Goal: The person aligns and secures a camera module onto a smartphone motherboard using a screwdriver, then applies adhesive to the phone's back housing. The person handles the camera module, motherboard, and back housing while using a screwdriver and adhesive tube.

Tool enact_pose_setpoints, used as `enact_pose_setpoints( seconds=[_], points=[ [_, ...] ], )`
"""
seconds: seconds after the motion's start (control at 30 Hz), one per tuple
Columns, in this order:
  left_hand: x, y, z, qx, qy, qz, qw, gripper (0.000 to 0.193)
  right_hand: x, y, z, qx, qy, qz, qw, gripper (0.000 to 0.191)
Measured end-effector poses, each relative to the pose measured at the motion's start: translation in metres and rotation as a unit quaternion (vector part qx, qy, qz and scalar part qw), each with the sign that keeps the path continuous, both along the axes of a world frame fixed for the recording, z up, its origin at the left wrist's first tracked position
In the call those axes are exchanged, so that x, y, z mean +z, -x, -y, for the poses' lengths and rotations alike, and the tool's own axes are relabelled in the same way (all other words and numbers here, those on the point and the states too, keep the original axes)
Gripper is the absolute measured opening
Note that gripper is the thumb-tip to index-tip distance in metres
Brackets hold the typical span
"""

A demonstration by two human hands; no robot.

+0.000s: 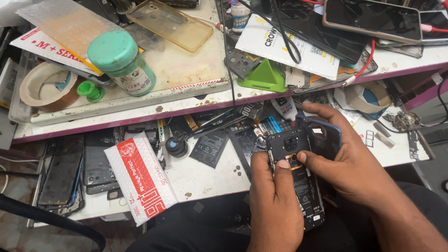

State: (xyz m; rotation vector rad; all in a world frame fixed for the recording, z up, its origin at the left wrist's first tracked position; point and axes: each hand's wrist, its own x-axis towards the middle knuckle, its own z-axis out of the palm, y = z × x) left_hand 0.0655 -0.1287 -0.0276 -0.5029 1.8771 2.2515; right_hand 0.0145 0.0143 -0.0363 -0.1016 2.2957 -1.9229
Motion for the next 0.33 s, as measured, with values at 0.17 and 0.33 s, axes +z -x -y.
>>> enact_pose_setpoints(
  seconds=[0.17, 0.33],
  points=[
    [0.0024, 0.0004, -0.0022, 0.016, -0.007, -0.016, 1.000, 0.031, 0.0024, 0.0000, -0.0010, 0.013, 0.008, 0.004, 1.000, 0.081],
    [-0.0033, 0.0001, -0.0042, 0.017, 0.008, -0.038, 0.999, 0.026, 0.0070, -0.0020, 0.0016, 0.004, 0.007, 0.015, 1.000, 0.080]
  ],
)
